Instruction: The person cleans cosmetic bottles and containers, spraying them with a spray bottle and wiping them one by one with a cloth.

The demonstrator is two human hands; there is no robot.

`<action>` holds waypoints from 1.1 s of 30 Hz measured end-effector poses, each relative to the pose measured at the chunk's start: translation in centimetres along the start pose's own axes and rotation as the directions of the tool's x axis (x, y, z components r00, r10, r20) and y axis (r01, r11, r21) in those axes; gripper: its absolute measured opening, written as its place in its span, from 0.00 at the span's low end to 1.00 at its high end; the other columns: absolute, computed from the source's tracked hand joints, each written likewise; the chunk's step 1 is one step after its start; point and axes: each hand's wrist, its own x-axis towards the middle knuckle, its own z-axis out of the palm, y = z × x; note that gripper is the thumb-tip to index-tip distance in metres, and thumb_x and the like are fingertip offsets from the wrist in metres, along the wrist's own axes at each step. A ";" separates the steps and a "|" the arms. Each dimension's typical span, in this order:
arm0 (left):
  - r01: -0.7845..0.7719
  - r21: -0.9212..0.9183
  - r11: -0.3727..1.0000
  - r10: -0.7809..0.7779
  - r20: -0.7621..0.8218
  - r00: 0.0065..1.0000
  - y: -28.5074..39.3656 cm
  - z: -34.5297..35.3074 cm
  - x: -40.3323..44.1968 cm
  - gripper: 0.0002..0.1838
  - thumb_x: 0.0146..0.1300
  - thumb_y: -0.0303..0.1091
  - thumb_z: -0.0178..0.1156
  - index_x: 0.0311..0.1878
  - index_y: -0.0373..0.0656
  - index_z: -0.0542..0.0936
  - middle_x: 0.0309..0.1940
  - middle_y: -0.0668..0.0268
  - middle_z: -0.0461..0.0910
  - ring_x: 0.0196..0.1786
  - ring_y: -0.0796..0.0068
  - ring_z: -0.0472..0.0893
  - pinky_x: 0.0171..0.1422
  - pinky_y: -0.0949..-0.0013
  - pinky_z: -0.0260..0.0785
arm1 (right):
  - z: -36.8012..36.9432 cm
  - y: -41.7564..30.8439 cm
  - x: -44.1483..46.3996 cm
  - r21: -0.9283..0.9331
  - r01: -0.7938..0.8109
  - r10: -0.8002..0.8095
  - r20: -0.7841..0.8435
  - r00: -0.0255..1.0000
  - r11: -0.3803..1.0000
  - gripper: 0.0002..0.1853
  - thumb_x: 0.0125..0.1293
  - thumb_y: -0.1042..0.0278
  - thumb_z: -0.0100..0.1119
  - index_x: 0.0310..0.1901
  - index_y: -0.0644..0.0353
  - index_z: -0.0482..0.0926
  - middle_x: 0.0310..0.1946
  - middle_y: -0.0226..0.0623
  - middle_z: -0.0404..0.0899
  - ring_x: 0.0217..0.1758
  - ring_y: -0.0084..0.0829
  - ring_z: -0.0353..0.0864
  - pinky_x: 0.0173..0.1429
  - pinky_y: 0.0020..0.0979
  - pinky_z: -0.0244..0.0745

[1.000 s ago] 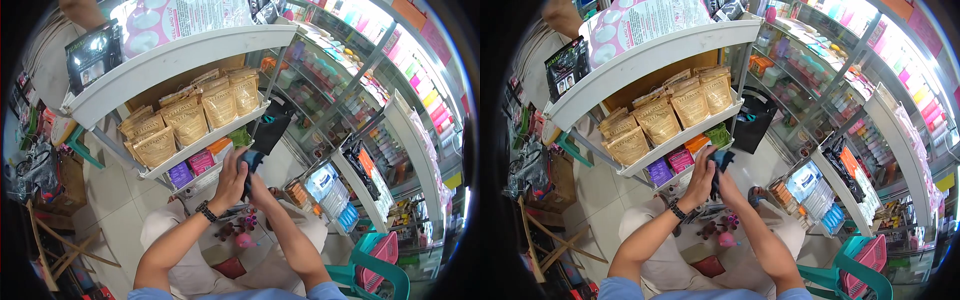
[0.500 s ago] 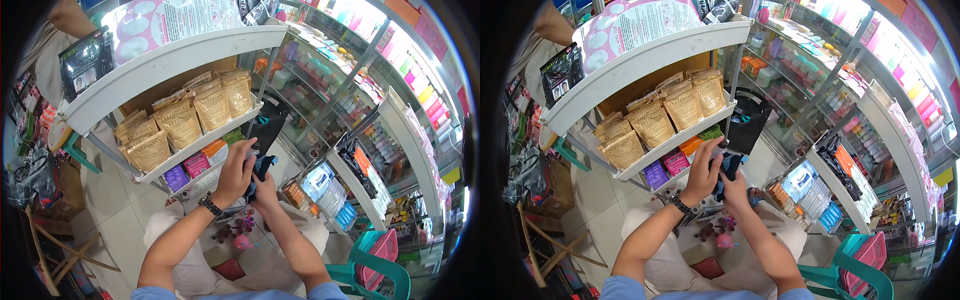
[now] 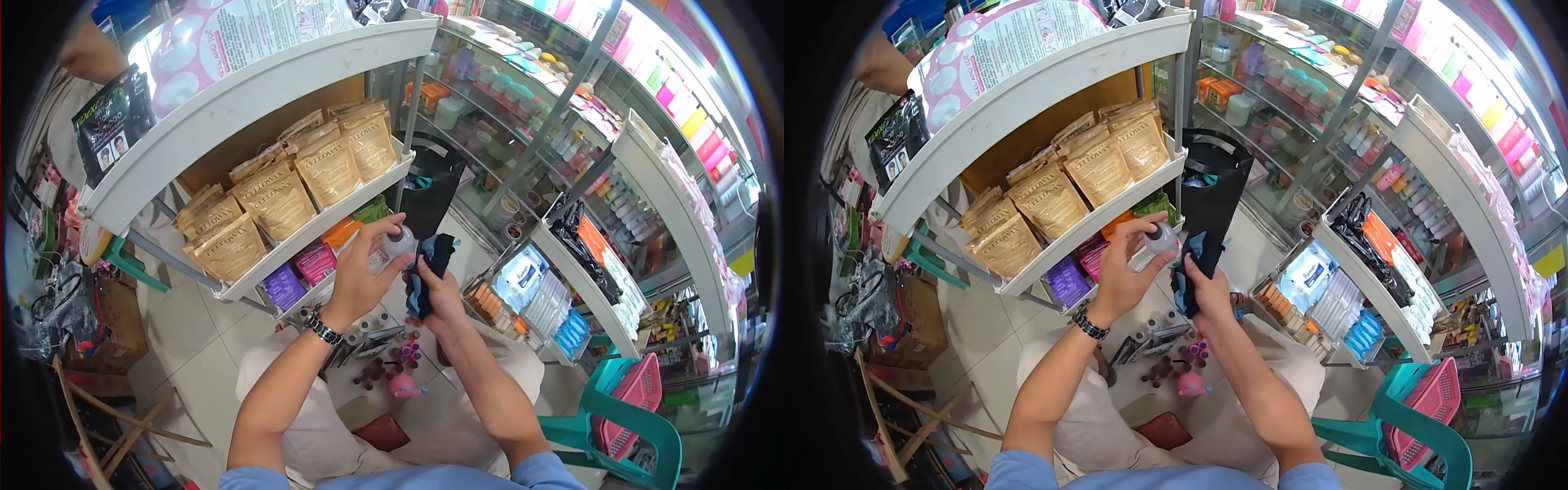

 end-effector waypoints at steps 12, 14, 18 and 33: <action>-0.025 0.338 0.941 -0.082 0.299 0.951 -0.1 -1.5 -1.5 0.24 0.59 0.28 0.67 0.60 0.47 0.76 0.58 0.69 0.80 0.50 0.62 0.84 0.54 0.65 0.76 | -0.5 -1.4 0.6 -0.449 0.184 -0.193 0.025 0.981 0.874 0.20 0.67 0.63 0.59 0.57 0.64 0.76 0.39 0.38 0.83 0.37 0.28 0.79 0.43 0.27 0.75; 0.006 0.470 0.883 -0.188 0.342 0.921 -1.0 -2.1 -2.1 0.23 0.58 0.29 0.67 0.58 0.48 0.77 0.56 0.68 0.81 0.49 0.61 0.84 0.53 0.63 0.76 | -0.3 -2.7 0.5 -0.646 0.417 -0.407 0.176 0.896 0.639 0.22 0.62 0.69 0.62 0.57 0.65 0.75 0.37 0.40 0.83 0.37 0.33 0.79 0.47 0.30 0.76; 0.008 0.627 0.779 -0.309 0.372 0.875 -3.1 -2.9 -2.9 0.22 0.58 0.29 0.67 0.56 0.49 0.77 0.54 0.67 0.81 0.49 0.59 0.83 0.52 0.61 0.75 | -0.5 -4.8 0.0 -0.819 0.571 -0.615 0.422 0.666 0.058 0.24 0.60 0.73 0.63 0.59 0.61 0.73 0.56 0.44 0.77 0.49 0.45 0.81 0.53 0.37 0.77; -0.088 0.831 0.550 -0.680 0.506 0.530 -20.4 -5.4 -14.6 0.19 0.53 0.30 0.69 0.48 0.48 0.75 0.51 0.64 0.81 0.54 0.57 0.82 0.58 0.56 0.74 | -3.6 -6.9 0.1 -0.809 0.508 -0.091 0.553 0.828 -0.296 0.19 0.59 0.68 0.65 0.53 0.54 0.76 0.48 0.36 0.82 0.47 0.45 0.83 0.51 0.41 0.78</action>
